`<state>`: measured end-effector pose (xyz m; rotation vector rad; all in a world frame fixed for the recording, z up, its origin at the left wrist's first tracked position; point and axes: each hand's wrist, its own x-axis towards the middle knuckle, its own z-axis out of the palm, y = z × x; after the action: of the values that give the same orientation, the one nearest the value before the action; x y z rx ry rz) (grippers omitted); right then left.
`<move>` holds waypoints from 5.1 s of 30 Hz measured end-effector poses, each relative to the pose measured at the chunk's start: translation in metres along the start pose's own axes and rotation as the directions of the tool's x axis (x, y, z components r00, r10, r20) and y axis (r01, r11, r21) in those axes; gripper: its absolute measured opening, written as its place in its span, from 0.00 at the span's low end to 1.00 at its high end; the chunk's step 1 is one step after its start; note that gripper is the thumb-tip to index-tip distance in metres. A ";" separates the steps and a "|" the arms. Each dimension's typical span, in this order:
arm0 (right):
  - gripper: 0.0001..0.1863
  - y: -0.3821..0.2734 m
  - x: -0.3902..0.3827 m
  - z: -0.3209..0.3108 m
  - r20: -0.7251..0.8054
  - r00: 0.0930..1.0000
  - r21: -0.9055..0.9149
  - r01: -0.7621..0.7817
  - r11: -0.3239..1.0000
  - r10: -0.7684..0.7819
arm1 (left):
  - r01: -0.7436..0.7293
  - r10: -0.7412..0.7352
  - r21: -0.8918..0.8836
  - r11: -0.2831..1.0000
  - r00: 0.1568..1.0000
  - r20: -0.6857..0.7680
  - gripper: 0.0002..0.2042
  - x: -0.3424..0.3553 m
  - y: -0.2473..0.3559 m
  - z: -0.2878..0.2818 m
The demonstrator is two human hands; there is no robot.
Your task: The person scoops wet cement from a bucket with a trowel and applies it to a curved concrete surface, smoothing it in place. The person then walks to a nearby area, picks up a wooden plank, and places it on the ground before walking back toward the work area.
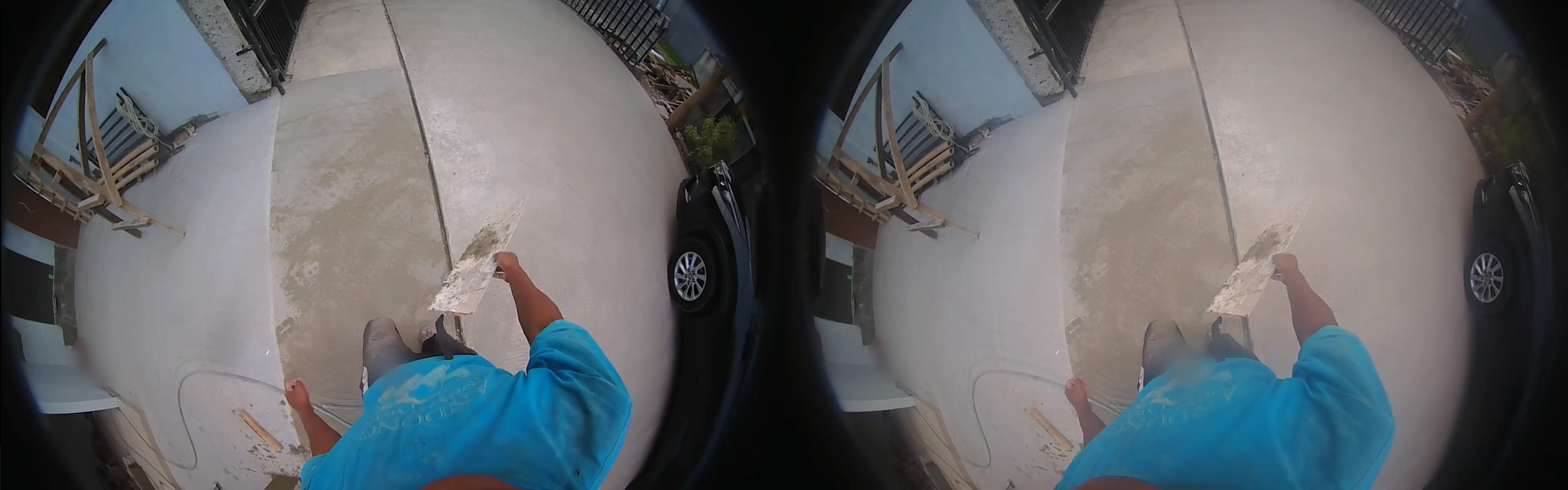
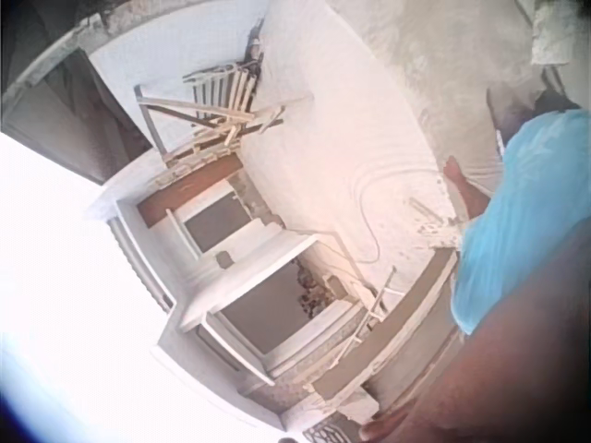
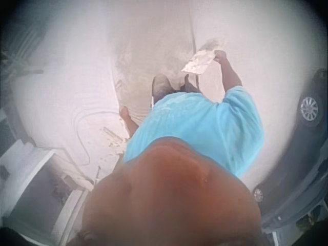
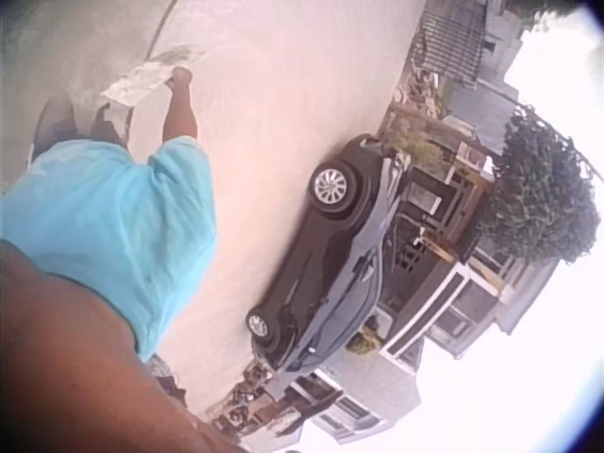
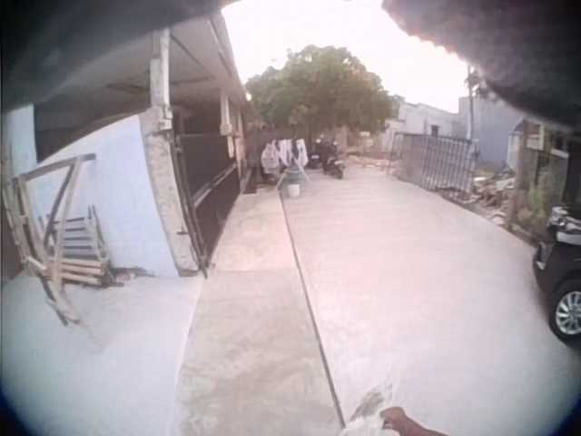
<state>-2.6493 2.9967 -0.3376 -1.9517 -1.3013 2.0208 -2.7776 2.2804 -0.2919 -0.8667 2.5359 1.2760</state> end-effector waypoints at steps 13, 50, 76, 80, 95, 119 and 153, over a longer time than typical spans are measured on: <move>0.16 -0.047 -0.010 -0.069 -0.591 0.796 -0.575 -0.305 0.759 -0.128 | 0.136 -0.267 0.293 0.946 0.838 0.475 0.14 0.164 0.322 0.346; 0.16 -0.641 0.597 -0.542 -0.661 0.716 -0.259 -0.501 0.826 0.227 | -0.819 0.147 0.311 0.482 0.425 0.893 0.07 -0.275 1.016 1.534; 0.13 -1.134 1.128 -1.200 -0.647 0.748 -0.293 -0.425 0.857 0.149 | -0.796 -0.224 0.476 0.373 0.421 0.879 0.10 -0.780 1.299 2.132; 0.15 -1.205 1.172 -1.254 -0.714 0.657 -0.090 -0.430 0.898 0.243 | -0.933 -0.284 -0.059 -0.354 0.047 0.958 0.10 -0.863 1.368 2.304; 0.17 -1.418 1.421 -1.576 -0.715 0.518 0.122 -0.568 0.814 0.469 | -0.868 0.285 -0.395 0.300 -0.314 0.906 0.14 -1.472 1.618 2.813; 0.14 -1.908 1.857 -2.124 -0.826 0.508 -0.009 -0.446 0.895 0.245 | -0.860 0.053 0.161 0.484 0.212 0.976 0.10 -1.719 1.873 3.402; 0.18 -2.861 2.279 -3.113 -0.830 -0.093 -0.557 0.181 0.810 -0.550 | -0.653 0.345 0.088 0.753 0.504 0.791 0.08 -2.096 2.066 3.741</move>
<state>-1.9265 7.7366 -0.0588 -1.8977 -1.3263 -0.1622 -2.6243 7.0370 -0.3713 0.5022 2.2162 0.8866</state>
